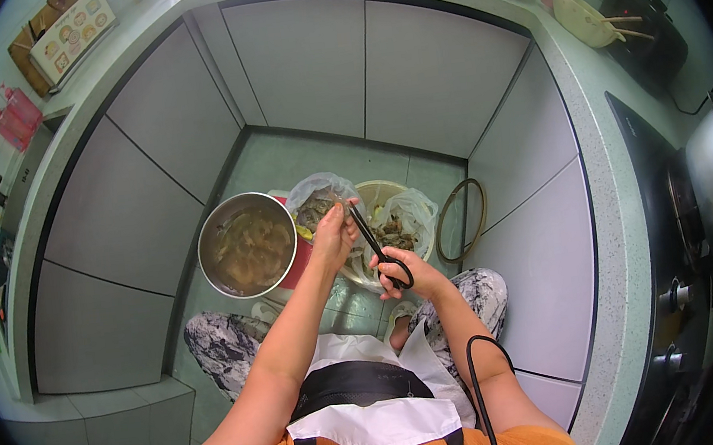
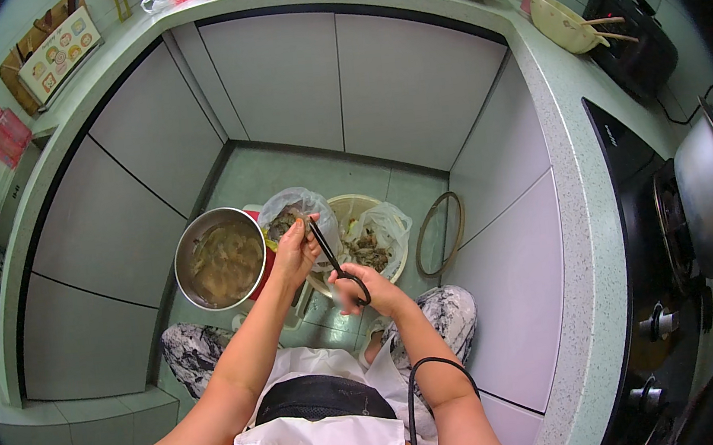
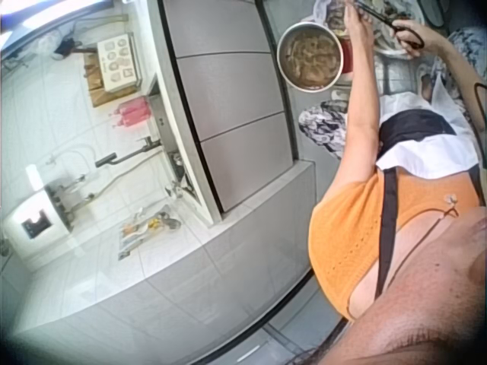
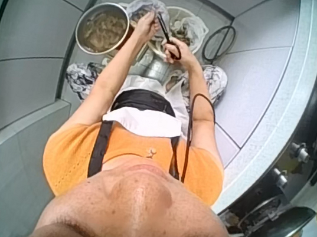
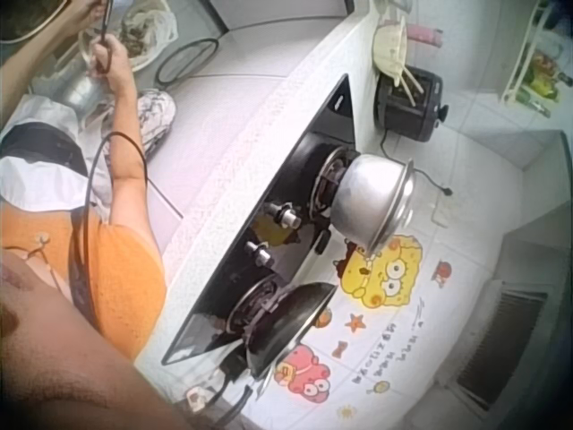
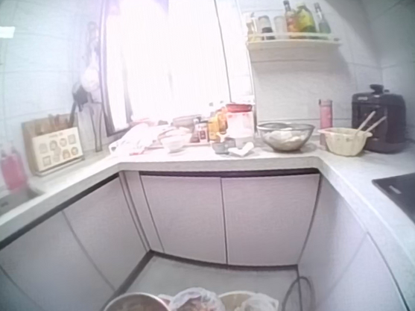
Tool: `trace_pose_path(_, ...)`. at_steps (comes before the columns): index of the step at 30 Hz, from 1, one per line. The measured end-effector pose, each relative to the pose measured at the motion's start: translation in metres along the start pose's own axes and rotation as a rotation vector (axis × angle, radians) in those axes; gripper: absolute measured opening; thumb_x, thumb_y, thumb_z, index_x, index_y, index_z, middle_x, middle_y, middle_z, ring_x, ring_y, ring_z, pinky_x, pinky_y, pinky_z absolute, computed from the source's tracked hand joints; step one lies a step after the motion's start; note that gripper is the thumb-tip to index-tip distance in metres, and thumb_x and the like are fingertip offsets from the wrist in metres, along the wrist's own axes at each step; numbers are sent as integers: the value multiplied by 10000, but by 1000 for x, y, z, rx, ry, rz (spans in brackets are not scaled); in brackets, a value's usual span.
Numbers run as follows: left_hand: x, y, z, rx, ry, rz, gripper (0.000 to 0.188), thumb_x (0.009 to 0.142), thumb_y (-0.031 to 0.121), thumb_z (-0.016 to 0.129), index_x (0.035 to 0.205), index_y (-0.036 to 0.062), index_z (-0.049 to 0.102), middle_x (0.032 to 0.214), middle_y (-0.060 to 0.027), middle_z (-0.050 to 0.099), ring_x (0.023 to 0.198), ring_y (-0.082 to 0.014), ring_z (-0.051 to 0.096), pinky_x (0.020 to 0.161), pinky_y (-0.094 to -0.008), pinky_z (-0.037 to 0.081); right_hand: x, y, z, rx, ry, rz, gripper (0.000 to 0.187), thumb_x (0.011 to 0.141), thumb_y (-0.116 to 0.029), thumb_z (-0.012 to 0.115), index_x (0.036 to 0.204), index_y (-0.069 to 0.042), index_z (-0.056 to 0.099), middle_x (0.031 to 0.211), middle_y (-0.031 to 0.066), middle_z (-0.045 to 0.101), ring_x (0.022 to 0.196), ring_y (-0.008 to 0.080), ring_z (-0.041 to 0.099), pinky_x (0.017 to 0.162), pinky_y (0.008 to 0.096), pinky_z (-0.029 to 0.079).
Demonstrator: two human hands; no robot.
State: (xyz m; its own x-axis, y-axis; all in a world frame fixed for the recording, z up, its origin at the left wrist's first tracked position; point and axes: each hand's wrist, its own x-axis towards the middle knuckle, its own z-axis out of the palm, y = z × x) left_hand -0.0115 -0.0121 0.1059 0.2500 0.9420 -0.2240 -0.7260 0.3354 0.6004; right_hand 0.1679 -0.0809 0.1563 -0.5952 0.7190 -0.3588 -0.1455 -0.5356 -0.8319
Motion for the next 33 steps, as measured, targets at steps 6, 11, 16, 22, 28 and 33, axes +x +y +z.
trace_pose_path(6, 0, -1, 4, 25, -42, 0, 309, 942, 299, 439, 1065, 28, 523, 689, 22, 405, 595, -90, 375, 539, -227, 330, -3, -9, 5, 22, 41, -4, 244, 842, -221, 531, 987, -31, 482, 542, 2, 477, 388, 77, 432, 506, 262, 511)
trace_pose_path(11, 2, -1, 4, 98, -46, 22, 300, 940, 306, 445, 1033, 37, 538, 689, 29, 418, 604, -80, 390, 538, -225, 326, -3, -8, 3, 13, 43, -30, 214, 842, -210, 538, 964, -44, 481, 521, -11, 463, 357, 64, 407, 476, 243, 502)
trace_pose_path(16, -1, 2, 12, 69, 29, -1, 318, 941, 301, 442, 1095, 39, 538, 745, 14, 493, 641, -89, 446, 573, -231, 375, -1, -3, -1, -1, 27, -42, 182, 849, -194, 546, 956, -61, 485, 521, -21, 458, 357, 62, 408, 475, 239, 498)
trace_pose_path(22, 2, 0, 12, 82, 74, 128, 332, 940, 294, 449, 1137, 40, 530, 741, 22, 512, 653, -85, 462, 602, -232, 391, 1, 3, -5, -52, -5, -48, 185, 849, -188, 550, 966, -59, 486, 533, -21, 465, 381, 63, 427, 499, 245, 498)
trace_pose_path(28, 4, 0, 4, 84, 50, 108, 304, 929, 272, 481, 1103, 31, 547, 676, 41, 448, 624, -65, 428, 567, -213, 352, 2, 5, -6, -22, -22, -19, 217, 847, -192, 541, 993, -41, 486, 571, 0, 492, 415, 80, 456, 528, 269, 512)
trace_pose_path(33, 4, -2, -4, 49, -1, 38, 289, 922, 270, 495, 1075, 32, 556, 682, 33, 459, 612, -68, 426, 558, -213, 346, -1, 0, -3, -12, -20, -11, 243, 840, -209, 542, 999, -34, 485, 584, 6, 502, 423, 83, 465, 534, 275, 517)
